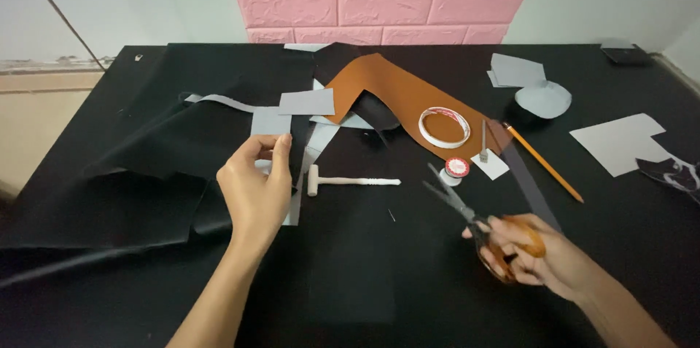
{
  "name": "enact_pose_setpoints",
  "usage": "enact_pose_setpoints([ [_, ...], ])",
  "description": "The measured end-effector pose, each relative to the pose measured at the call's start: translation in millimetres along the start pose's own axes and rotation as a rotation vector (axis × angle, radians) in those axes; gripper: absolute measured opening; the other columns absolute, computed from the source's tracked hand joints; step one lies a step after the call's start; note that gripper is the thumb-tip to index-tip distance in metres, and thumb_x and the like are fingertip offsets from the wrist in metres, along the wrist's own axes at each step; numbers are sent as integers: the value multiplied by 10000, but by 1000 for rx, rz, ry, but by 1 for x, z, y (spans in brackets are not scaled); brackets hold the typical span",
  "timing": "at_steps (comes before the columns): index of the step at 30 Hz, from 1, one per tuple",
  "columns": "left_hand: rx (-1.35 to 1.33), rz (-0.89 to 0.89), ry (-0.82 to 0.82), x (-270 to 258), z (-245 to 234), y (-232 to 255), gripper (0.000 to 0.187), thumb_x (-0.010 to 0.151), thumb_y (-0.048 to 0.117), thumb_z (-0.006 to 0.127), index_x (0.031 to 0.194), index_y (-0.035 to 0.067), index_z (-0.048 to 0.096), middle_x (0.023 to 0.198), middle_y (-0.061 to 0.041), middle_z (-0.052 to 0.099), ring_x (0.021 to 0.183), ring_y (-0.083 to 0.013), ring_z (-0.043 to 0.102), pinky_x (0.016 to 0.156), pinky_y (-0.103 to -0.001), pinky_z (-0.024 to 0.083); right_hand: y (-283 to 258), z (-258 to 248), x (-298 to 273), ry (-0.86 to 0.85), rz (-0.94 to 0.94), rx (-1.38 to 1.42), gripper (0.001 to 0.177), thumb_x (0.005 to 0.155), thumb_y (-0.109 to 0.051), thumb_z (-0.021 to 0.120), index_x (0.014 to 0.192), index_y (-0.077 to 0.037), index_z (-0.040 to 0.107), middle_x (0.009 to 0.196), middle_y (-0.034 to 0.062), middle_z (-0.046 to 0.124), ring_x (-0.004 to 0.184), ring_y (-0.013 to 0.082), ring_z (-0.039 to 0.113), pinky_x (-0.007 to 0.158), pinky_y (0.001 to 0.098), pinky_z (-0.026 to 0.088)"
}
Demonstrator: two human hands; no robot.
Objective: Cutting and assembling small leather or synthetic leather components using scissors and double-sided tape.
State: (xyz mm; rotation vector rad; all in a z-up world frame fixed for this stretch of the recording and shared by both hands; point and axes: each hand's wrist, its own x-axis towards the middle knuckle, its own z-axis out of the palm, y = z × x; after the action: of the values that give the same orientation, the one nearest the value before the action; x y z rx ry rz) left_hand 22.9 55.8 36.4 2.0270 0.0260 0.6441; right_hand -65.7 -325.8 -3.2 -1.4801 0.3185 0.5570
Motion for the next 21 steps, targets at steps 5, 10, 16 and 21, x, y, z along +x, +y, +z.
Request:
enact_pose_setpoints([
  [5,14,3,-13,1,0,0,233,1008,273,652,955,87,782,911,-47,789,857,-169,738,666,-331,544,-23,28,3,181,71,-19,414,1014,-207,558,1254,78,739,799,210,586,557,223,488,369,262,308],
  [10,32,10,-11,2,-1,-4,231,1014,279,652,929,98,769,891,-36,778,844,-153,731,671,-325,529,-52,62,-3,400,193,-61,421,1012,-124,625,1407,-18,725,871,166,565,742,231,491,708,357,418],
  [16,9,-21,22,3,-3,0,265,1005,293,627,900,97,770,886,-16,786,843,-144,731,611,-318,503,-51,58,-11,314,223,-905,584,946,-176,755,1494,-300,595,734,27,763,641,111,624,640,263,498],
  [21,-3,-29,17,2,-2,-2,267,1007,302,625,884,111,766,834,2,761,802,-112,703,585,-306,466,-47,47,-8,306,128,-1632,478,923,-425,685,1376,-429,531,967,-57,777,950,165,751,822,345,564],
])
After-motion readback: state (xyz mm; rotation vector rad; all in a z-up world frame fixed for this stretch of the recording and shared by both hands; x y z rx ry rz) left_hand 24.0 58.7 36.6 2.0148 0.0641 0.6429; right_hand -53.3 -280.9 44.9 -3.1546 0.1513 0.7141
